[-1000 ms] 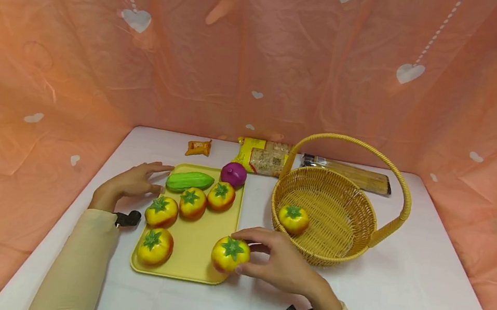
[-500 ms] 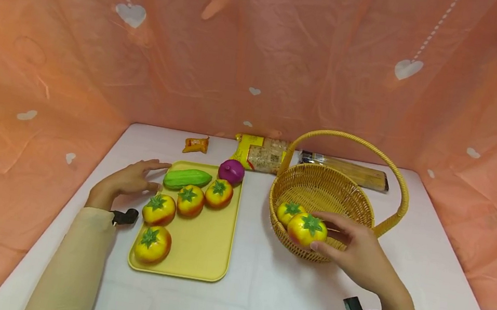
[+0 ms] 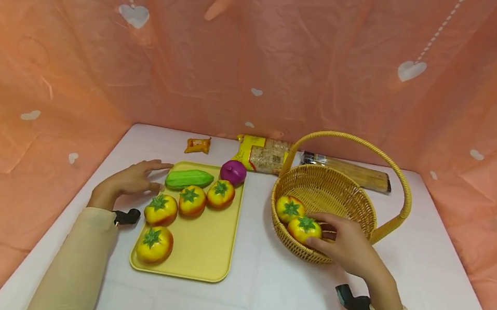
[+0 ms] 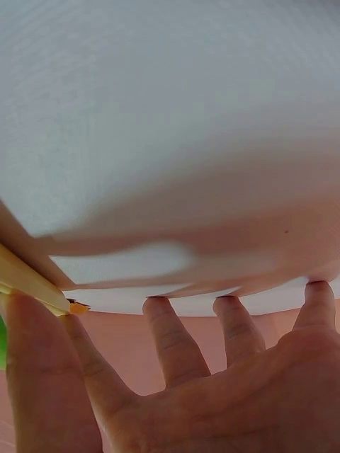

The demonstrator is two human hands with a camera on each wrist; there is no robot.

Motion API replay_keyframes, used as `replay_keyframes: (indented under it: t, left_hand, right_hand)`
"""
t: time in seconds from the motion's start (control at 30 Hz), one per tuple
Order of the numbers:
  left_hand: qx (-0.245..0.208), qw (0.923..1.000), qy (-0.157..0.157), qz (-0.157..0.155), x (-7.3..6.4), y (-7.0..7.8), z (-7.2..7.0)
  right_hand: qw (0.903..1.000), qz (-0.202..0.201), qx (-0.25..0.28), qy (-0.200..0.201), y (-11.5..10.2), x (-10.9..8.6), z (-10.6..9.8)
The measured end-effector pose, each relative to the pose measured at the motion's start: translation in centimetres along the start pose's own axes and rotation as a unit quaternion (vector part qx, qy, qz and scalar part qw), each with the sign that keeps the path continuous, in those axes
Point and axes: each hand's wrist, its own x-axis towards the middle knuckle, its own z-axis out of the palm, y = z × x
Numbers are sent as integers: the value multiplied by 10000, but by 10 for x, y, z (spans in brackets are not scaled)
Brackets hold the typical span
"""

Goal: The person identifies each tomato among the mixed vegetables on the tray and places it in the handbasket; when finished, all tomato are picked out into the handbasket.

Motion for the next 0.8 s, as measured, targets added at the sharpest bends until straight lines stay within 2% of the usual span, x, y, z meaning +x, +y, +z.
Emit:
replay_keyframes:
  t: [0.23,0.47,0.57,0.67,0.8]
  left_hand:
    - [-84,9999,15,-52,0,-2,2]
    - [-74,9999,32,-62,1,-5,4]
    - [-115,9999,9,-114,1,-4,5]
    - [-164,9997,-13,-167,0,-4,4]
    - [-137,9998,7,-155,0,-4,1]
  right_hand:
    - [9995,-6,-282,-163,-1,17,7]
    - [9989,116,-449,-83,0,27,14]
    - [9987,166,-465,100,-2,24,14]
    - [9981,137,-404,445,-7,20,12]
    - [9969,-241,224,710,-16,17,11]
